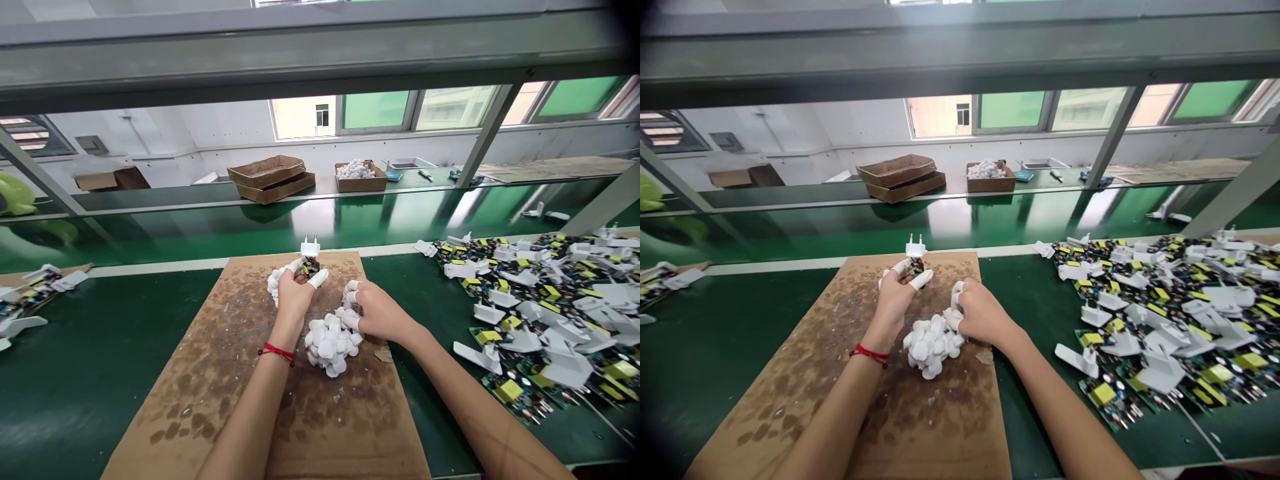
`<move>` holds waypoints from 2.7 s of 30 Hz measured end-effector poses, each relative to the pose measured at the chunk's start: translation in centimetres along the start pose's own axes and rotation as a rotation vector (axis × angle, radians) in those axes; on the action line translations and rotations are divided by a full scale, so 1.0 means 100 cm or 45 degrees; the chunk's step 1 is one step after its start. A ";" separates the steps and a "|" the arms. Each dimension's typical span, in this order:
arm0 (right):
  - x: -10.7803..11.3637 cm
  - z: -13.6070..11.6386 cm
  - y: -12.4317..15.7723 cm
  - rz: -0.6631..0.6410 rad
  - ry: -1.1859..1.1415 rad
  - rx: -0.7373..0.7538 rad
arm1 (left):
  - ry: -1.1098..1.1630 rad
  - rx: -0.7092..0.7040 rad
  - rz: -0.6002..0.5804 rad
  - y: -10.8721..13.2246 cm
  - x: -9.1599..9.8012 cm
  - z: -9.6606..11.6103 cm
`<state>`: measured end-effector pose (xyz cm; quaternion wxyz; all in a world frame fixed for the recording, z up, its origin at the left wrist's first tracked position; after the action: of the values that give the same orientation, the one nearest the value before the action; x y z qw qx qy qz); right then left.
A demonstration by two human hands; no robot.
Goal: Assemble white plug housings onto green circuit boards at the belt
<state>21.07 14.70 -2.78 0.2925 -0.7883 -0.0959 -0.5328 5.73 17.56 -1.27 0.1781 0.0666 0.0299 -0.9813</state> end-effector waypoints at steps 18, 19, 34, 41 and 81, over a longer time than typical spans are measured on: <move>0.002 0.002 0.001 -0.066 0.210 -0.071 | 0.048 0.218 -0.056 0.005 0.001 -0.002; 0.002 0.001 0.001 -0.058 0.215 -0.065 | 0.054 0.234 -0.067 0.006 0.001 -0.002; 0.002 0.000 0.000 0.008 0.229 -0.103 | 0.146 0.381 -0.159 0.009 -0.003 -0.005; 0.001 0.002 -0.001 0.007 0.243 -0.110 | 0.139 0.399 -0.180 0.008 -0.002 -0.007; 0.007 0.015 -0.002 0.190 -0.355 -0.357 | -0.040 0.314 -0.258 0.007 -0.003 -0.011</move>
<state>22.43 15.53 -2.48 0.2026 -0.8922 -0.0017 -0.4037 6.40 17.09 -2.32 0.0691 0.0693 -0.0870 -0.9914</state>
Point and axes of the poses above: each hand's wrist, its own y-axis away from the middle knuckle, its own x-axis out of the back of the hand, z = x × y, the point moved 3 cm from there along -y, towards the middle knuckle, and after that the axes turned 9 degrees about z, right-handed, at the moved point
